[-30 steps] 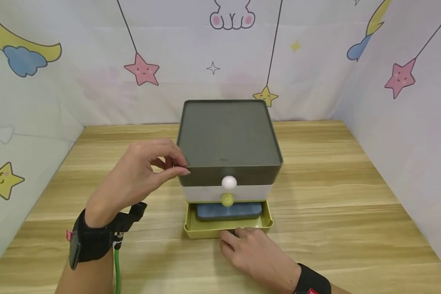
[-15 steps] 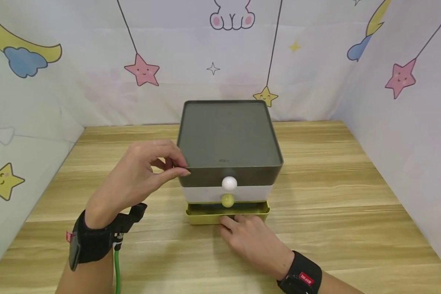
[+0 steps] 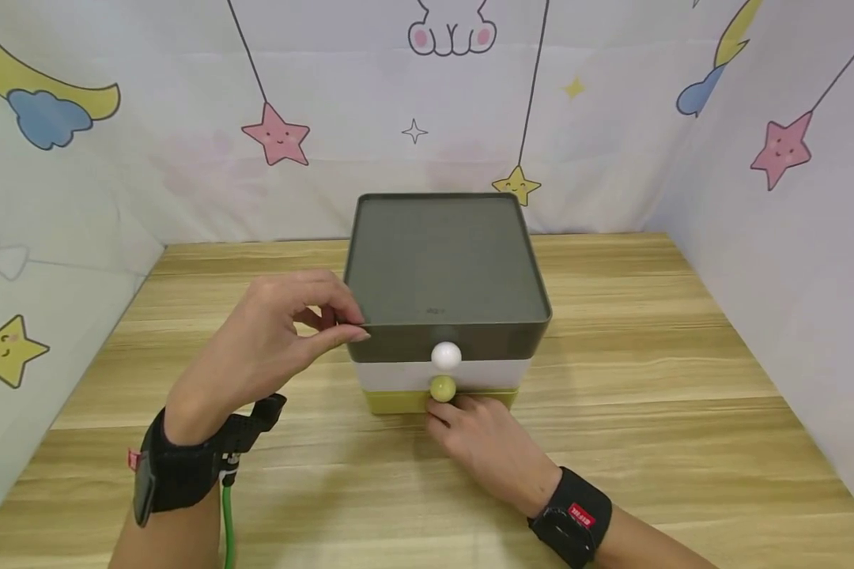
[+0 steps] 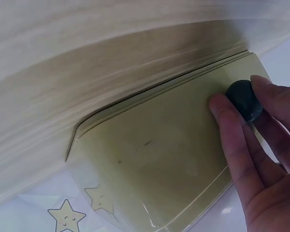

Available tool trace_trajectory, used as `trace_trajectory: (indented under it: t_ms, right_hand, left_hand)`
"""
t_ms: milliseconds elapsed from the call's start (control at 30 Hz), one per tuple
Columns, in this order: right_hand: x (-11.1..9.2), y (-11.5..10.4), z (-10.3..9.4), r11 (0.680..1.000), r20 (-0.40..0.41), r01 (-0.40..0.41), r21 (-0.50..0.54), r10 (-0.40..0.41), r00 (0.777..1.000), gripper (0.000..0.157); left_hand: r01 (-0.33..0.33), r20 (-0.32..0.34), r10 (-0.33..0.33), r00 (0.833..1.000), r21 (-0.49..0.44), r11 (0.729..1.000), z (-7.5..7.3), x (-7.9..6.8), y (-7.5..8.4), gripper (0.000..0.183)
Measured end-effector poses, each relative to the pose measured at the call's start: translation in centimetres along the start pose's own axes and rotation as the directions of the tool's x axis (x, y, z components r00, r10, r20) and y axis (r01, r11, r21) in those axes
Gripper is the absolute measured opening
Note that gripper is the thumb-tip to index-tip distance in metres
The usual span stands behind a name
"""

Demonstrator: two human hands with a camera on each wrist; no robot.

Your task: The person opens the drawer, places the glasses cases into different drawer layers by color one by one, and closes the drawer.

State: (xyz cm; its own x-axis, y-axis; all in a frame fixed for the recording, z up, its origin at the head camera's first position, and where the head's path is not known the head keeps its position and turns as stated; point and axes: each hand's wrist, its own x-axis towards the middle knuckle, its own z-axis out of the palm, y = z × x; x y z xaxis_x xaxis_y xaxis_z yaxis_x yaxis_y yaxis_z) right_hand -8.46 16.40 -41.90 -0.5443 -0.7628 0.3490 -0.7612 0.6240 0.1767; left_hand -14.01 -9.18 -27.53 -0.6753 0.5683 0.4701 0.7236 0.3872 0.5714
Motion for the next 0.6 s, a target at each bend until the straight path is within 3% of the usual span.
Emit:
trace_trajectory:
  t_ms: [467, 600]
  right_hand:
    - [-0.2, 0.0, -1.0, 0.999, -0.028, 0.018, 0.043, -0.017, 0.999, 0.026]
    - [-0.4, 0.4, -2.1, 0.990, -0.047, 0.031, 0.134, -0.025, 0.999, 0.020]
  left_hand:
    - [0.012, 0.001, -0.012, 1.000, 0.005, 1.000, -0.2, -0.1, 0.0, 0.013]
    - [0.008, 0.005, -0.009, 1.000, 0.008, 1.000, -0.2, -0.1, 0.0, 0.013]
